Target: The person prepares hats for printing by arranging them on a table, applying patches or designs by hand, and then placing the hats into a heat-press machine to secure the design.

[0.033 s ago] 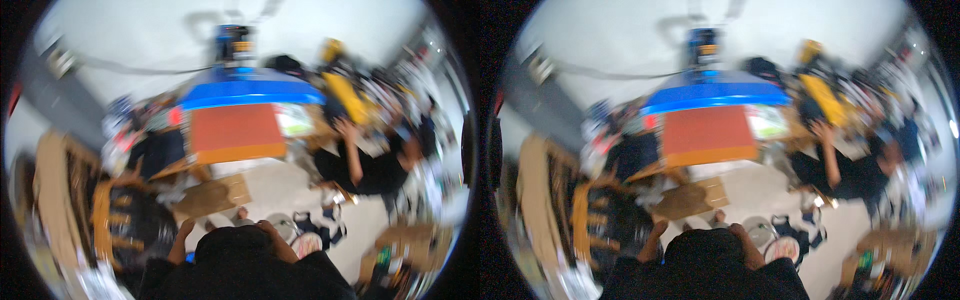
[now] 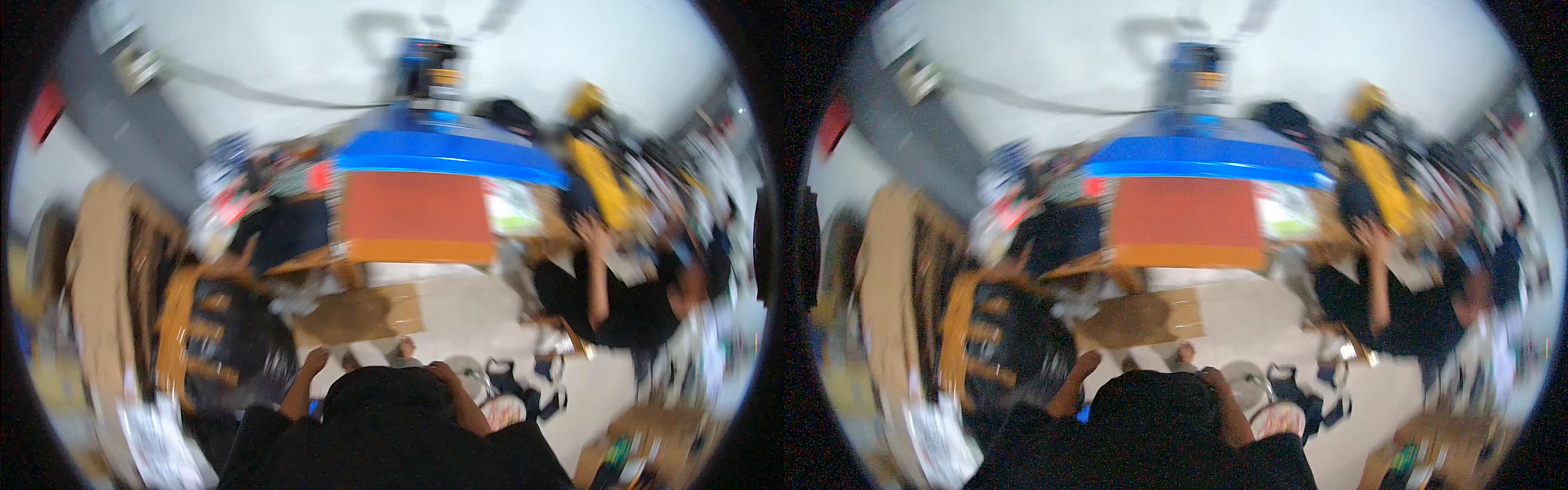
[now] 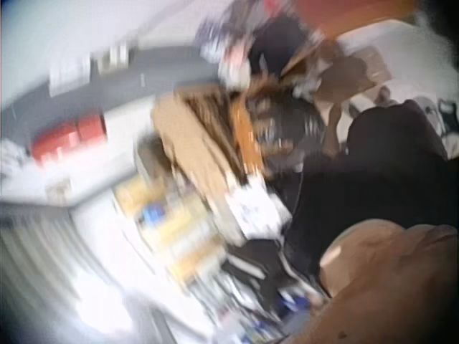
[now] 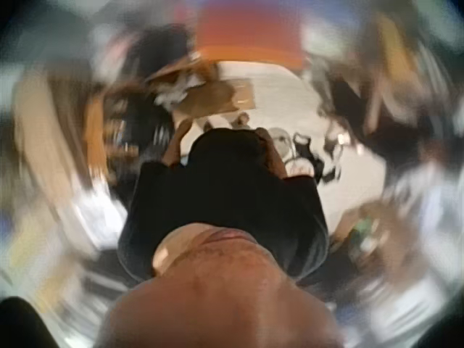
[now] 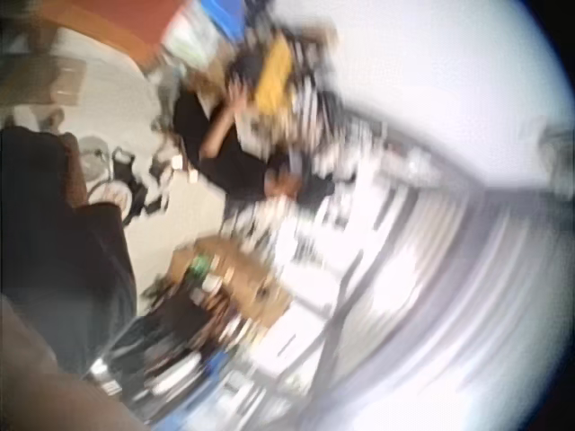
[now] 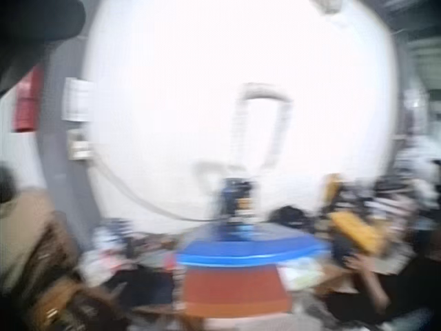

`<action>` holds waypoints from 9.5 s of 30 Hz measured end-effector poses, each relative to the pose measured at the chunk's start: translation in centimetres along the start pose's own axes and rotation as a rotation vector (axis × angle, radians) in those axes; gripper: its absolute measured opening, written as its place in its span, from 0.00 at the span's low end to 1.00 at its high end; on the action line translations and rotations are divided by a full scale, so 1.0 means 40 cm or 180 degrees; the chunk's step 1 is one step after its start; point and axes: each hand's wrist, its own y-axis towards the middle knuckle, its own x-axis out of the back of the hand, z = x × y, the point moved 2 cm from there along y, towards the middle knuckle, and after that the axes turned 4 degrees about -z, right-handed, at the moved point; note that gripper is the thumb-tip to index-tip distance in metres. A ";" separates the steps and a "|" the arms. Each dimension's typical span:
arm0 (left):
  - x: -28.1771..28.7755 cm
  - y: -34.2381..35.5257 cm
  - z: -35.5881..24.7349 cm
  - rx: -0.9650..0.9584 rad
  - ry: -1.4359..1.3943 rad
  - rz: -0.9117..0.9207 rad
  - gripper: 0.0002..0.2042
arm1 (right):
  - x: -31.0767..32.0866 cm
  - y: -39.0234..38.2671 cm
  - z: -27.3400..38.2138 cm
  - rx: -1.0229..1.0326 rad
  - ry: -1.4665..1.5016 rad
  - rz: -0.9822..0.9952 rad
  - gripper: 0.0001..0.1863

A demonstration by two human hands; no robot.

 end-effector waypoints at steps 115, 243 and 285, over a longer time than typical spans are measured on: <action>0.483 -0.152 -0.642 -0.0364 -0.6557 -0.1631 0.22 | 0.387 -0.332 0.973 0.2049 0.1369 -0.0321 0.21; 0.597 -0.966 -0.250 -0.1022 -0.6280 -0.4986 0.28 | -0.101 -0.463 1.702 0.2800 0.1334 0.1607 0.38; 1.154 -1.180 -0.070 -0.1453 -0.5330 -0.4887 0.15 | -0.498 -0.033 2.069 0.3167 0.1583 -0.0374 0.25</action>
